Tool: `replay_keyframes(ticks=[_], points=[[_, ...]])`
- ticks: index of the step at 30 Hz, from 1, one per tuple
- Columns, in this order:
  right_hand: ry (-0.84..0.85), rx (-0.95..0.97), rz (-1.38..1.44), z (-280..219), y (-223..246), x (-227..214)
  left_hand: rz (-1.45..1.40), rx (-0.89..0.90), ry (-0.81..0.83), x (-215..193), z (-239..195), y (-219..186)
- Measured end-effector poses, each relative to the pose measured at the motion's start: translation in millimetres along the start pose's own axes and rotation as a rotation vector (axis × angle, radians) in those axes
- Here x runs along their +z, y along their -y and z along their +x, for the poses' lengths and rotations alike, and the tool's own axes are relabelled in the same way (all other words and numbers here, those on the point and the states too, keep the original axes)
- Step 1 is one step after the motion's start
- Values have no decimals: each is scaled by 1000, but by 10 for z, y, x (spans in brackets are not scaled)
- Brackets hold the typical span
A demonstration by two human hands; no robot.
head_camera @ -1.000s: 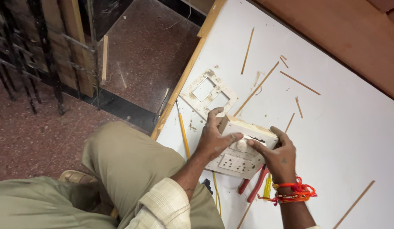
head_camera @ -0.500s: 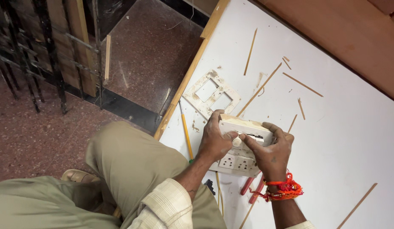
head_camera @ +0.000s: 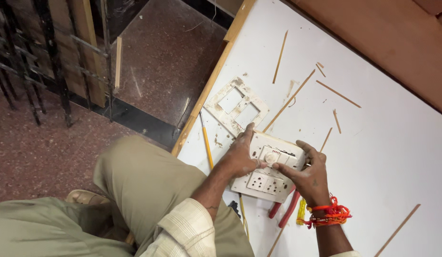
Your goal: The person wires a socket and switch panel by hand using a screwdriver and wire cutters. The person attaches wires to the components, cuts excess wire, and fits the components into a white plastic frame on a table.
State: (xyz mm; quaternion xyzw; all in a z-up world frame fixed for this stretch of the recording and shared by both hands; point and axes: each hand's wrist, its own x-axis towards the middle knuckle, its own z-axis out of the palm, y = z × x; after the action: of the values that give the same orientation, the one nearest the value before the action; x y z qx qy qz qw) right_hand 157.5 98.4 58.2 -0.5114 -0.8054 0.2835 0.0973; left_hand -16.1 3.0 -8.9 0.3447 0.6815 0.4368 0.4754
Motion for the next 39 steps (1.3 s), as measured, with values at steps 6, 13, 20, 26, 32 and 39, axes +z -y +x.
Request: replay_keyframes(ticks=[6, 13, 20, 26, 32, 39], points=[[3, -91, -41, 111, -29, 88, -18, -75, -107, 35, -123, -105], [-39, -161, -121, 123, -38, 114, -2, -41, -177, 55, -149, -156], [-29, -214, -124, 167, -52, 115, -13, -67, -266, 111, -180, -190], [30, -92, -49, 247, -45, 77, -23, -12, -253, 52, -161, -158], [285, 180, 673, 230, -210, 239, -81, 62, -230, 54, -160, -86], [292, 149, 929, 179, -454, 473, -120, 36, -129, 55, -123, -24]])
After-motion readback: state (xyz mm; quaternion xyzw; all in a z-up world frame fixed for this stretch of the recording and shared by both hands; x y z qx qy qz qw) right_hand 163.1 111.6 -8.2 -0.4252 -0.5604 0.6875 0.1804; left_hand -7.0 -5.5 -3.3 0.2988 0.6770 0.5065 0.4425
